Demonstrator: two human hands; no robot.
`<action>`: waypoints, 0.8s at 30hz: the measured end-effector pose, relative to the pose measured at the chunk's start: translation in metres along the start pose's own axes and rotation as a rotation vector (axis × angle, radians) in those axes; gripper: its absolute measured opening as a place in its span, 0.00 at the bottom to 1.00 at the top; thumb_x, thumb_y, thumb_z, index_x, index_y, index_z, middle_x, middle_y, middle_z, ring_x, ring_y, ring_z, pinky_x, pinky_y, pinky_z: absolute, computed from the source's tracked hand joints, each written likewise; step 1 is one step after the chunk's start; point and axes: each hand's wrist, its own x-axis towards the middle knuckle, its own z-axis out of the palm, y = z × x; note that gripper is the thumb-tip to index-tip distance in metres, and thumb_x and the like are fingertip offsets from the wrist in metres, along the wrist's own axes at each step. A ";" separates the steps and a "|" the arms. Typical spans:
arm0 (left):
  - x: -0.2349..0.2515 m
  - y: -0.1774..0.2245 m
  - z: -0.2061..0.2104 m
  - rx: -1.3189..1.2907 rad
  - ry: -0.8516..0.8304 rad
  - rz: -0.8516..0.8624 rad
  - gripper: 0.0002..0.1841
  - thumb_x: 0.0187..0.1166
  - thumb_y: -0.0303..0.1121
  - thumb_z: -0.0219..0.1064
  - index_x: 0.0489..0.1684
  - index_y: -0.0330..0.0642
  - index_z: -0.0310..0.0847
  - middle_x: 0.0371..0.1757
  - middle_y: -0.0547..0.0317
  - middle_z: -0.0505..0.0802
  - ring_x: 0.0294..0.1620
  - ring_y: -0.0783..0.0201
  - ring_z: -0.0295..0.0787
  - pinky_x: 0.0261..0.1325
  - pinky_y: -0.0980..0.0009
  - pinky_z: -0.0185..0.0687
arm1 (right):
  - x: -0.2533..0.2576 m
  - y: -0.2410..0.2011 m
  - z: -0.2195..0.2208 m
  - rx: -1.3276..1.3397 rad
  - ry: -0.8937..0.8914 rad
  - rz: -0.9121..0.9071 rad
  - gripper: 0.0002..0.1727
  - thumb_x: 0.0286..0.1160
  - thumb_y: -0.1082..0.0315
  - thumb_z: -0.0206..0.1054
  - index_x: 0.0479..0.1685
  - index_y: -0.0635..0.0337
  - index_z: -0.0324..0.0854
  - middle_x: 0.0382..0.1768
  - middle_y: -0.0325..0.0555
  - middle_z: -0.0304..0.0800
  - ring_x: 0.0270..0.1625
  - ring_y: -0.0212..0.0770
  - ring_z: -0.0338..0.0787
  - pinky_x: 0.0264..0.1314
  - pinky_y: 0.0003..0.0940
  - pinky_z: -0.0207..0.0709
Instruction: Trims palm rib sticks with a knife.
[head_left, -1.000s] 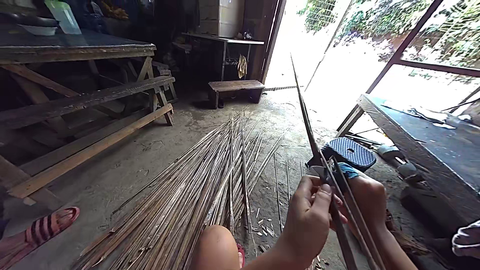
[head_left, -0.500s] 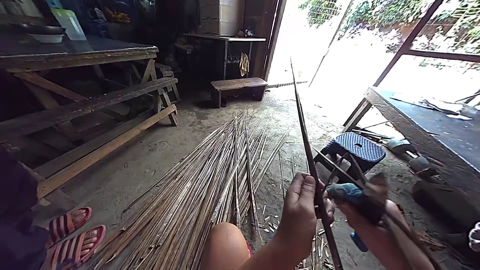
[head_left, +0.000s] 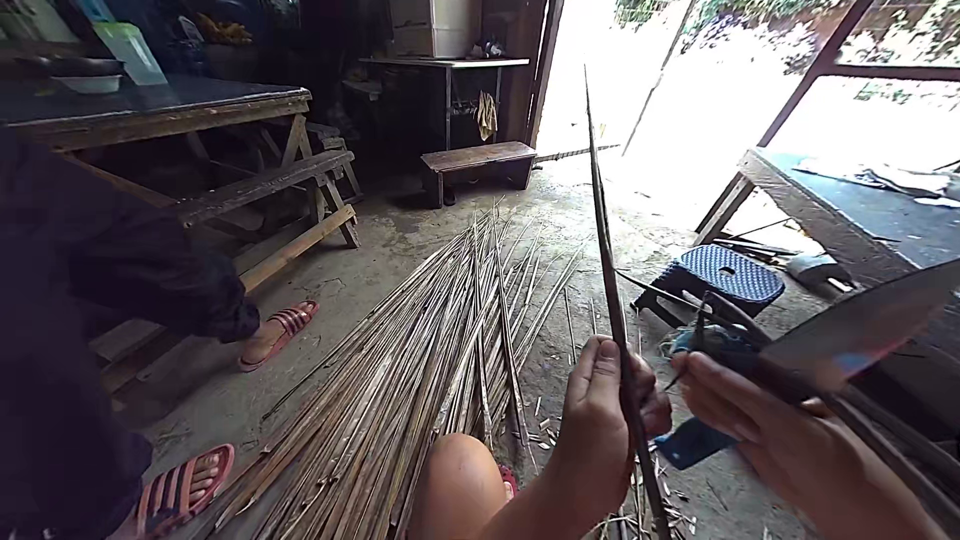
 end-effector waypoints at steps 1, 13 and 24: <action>0.000 0.001 0.001 -0.012 0.010 -0.001 0.20 0.95 0.34 0.28 0.36 0.47 0.66 0.19 0.74 0.74 0.18 0.82 0.69 0.25 0.86 0.68 | -0.001 -0.004 -0.004 -0.011 -0.020 0.004 0.04 0.76 0.57 0.69 0.35 0.33 0.88 0.17 0.10 0.74 0.17 0.10 0.67 0.20 0.08 0.61; 0.001 -0.002 0.005 0.130 0.183 0.142 0.16 0.94 0.30 0.32 0.39 0.43 0.64 0.23 0.73 0.75 0.19 0.84 0.70 0.26 0.88 0.72 | -0.025 -0.044 -0.018 -0.030 -0.362 0.178 0.09 0.78 0.55 0.66 0.51 0.33 0.89 0.38 0.10 0.89 0.31 0.08 0.77 0.33 0.09 0.69; 0.003 -0.003 0.002 0.337 0.294 0.189 0.12 0.93 0.27 0.36 0.40 0.40 0.64 0.20 0.74 0.71 0.17 0.86 0.65 0.24 0.89 0.66 | -0.040 -0.037 -0.003 0.099 -0.377 0.144 0.10 0.84 0.57 0.63 0.47 0.34 0.92 0.32 0.12 0.89 0.29 0.08 0.78 0.32 0.07 0.70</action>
